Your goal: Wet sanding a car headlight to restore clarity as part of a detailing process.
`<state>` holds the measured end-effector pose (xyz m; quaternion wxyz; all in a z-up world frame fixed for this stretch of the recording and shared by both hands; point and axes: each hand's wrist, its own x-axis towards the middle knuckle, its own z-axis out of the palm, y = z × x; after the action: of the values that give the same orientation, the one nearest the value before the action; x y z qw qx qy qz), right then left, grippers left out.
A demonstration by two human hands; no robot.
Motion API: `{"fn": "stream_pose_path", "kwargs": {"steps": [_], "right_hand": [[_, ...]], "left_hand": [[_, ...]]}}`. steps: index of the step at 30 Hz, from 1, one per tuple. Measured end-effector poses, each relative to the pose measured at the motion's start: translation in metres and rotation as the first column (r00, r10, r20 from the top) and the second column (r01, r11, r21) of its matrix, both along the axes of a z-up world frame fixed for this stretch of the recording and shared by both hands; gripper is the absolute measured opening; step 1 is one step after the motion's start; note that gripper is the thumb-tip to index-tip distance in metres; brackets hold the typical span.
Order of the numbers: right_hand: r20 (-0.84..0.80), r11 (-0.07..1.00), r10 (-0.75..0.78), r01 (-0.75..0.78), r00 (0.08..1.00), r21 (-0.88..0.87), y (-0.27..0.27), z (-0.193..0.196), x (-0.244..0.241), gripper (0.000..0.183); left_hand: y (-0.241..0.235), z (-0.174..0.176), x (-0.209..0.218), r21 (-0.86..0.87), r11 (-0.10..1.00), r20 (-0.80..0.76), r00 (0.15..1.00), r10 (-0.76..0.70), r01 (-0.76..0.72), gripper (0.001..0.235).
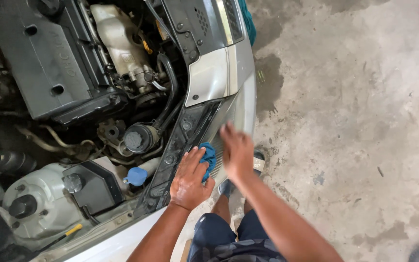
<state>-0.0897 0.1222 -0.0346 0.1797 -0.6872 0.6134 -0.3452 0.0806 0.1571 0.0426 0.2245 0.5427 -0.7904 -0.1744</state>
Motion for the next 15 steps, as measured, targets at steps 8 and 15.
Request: {"fn": "stream_pose_path", "kwargs": {"steps": [8,15], "right_hand": [[0.001,0.998,0.025,-0.025,1.0,0.049,0.026,0.012,0.007,0.053],[-0.162,0.991,0.119,-0.107,0.98,0.084,0.019,-0.007,0.001,0.055]], "left_hand": [[0.001,0.002,0.0,0.009,1.0,-0.009,1.0,0.006,-0.006,0.035],[0.002,-0.001,-0.001,0.007,1.0,0.007,1.0,0.001,-0.001,0.036]]}}
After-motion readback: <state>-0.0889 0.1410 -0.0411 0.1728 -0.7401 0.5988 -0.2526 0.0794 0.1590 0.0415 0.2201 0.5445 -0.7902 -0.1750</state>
